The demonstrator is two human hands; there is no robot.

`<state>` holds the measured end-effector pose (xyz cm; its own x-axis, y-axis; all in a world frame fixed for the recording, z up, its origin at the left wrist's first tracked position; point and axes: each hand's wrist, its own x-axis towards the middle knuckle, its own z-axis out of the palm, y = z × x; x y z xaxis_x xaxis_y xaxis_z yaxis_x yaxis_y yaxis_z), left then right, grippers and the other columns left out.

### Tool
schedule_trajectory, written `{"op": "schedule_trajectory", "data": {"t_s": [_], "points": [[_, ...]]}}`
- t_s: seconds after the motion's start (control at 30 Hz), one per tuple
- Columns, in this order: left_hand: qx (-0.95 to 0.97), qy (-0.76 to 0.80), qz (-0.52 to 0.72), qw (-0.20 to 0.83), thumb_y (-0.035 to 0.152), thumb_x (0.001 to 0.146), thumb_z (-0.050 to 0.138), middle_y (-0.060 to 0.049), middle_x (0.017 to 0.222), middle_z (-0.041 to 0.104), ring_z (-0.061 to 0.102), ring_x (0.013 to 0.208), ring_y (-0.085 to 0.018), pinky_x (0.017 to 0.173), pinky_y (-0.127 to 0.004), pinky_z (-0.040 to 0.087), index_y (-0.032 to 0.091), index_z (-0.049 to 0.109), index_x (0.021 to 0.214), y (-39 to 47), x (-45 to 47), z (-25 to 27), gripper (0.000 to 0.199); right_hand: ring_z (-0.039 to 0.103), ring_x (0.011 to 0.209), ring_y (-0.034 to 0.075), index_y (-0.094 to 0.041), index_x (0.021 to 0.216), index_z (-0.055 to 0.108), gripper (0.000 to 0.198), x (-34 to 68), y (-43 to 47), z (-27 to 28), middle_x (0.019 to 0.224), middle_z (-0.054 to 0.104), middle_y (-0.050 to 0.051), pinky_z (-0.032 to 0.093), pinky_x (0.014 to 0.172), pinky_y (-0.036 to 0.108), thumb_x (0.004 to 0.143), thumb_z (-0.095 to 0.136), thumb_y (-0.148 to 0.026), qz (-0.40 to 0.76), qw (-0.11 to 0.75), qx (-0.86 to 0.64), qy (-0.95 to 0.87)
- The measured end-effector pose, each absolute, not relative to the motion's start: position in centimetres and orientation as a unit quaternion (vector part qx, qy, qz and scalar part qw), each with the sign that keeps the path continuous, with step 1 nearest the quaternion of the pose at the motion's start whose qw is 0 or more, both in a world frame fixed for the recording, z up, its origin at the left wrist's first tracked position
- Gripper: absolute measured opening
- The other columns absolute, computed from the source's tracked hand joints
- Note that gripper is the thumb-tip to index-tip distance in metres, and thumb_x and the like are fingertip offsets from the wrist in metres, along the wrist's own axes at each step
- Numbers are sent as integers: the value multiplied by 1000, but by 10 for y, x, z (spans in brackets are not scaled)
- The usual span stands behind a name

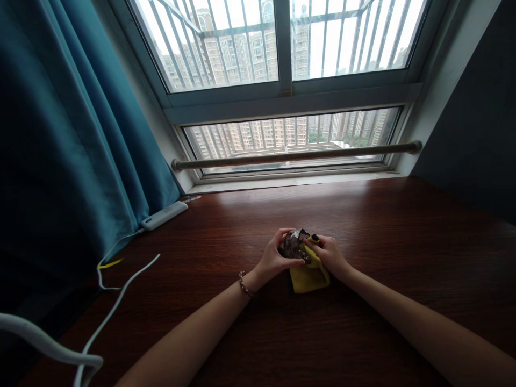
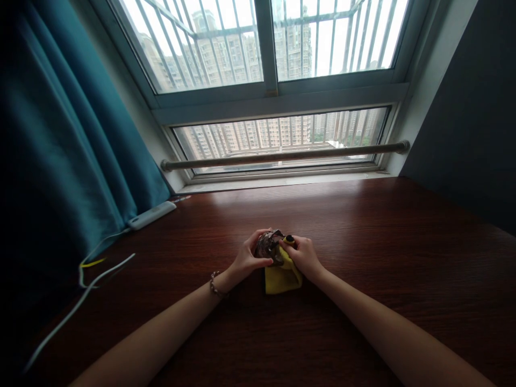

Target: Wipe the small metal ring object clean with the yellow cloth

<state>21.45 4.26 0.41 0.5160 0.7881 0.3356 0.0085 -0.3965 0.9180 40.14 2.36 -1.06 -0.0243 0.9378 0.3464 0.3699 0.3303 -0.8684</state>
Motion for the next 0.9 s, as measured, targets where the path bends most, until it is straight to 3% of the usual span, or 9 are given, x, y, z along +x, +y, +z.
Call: {"op": "schedule_trajectory", "data": {"t_s": [0.07, 0.17, 0.3, 0.37, 0.43, 0.5, 0.57, 0.7, 0.9], "points": [[728, 282, 397, 482, 42, 64, 76, -13, 127, 55, 52, 117, -29, 101, -42, 41, 18, 47, 127, 46, 211, 5, 74, 47, 53, 16, -14, 60, 57, 39, 401, 23, -10, 56, 55, 2, 32, 49, 25, 81, 56, -47, 287, 486, -501, -656], [738, 287, 379, 479, 52, 67, 70, -11, 139, 45, 34, 133, -33, 112, -47, 24, 19, 55, 125, 51, 209, 8, 68, 46, 52, 15, -15, 58, 55, 39, 400, 22, -10, 55, 54, 2, 30, 48, 24, 80, 57, -47, 287, 484, -499, -659], [749, 290, 367, 470, 62, 74, 57, -10, 145, 37, 16, 140, -33, 116, -48, 7, 17, 61, 118, 52, 210, 10, 63, 45, 52, 15, -15, 59, 56, 38, 399, 21, -9, 55, 54, 2, 30, 49, 24, 80, 57, -46, 287, 483, -499, -660], [747, 287, 370, 471, 68, 74, 51, -13, 147, 32, 17, 140, -33, 116, -48, 9, 15, 54, 125, 50, 212, 8, 73, 45, 52, 15, -15, 58, 55, 38, 399, 21, -8, 55, 54, 2, 29, 49, 25, 80, 57, -46, 284, 483, -502, -659], [746, 279, 375, 475, 71, 65, 59, -16, 147, 29, 26, 136, -35, 114, -47, 20, 14, 41, 135, 47, 215, 4, 92, 45, 51, 16, -15, 58, 55, 39, 400, 21, -9, 55, 54, 2, 29, 49, 25, 81, 57, -46, 281, 483, -505, -658], [746, 272, 380, 474, 62, 50, 76, -18, 144, 30, 35, 131, -34, 110, -45, 29, 16, 28, 140, 44, 217, 0, 112, 46, 52, 16, -14, 60, 57, 39, 401, 22, -10, 56, 55, 3, 30, 50, 25, 82, 56, -46, 281, 483, -507, -657], [743, 276, 392, 467, 46, 44, 85, -17, 139, 34, 40, 126, -32, 108, -42, 33, 19, 20, 141, 41, 218, -1, 120, 47, 53, 17, -14, 62, 59, 39, 401, 23, -11, 57, 56, 4, 31, 50, 26, 83, 54, -47, 283, 484, -507, -654], [728, 286, 417, 463, 33, 56, 83, -13, 128, 46, 49, 118, -26, 103, -38, 38, 20, 28, 134, 37, 216, 3, 96, 48, 54, 17, -14, 62, 59, 41, 401, 25, -13, 58, 56, 4, 33, 51, 26, 84, 53, -48, 298, 490, -499, -650], [710, 275, 399, 510, 37, 72, 70, -11, 128, 54, 53, 116, -26, 101, -36, 41, 17, 38, 133, 37, 212, 13, 72, 50, 56, 18, -13, 64, 59, 42, 399, 23, -11, 61, 58, 4, 36, 51, 25, 84, 53, -50, 332, 490, -468, -656]]}}
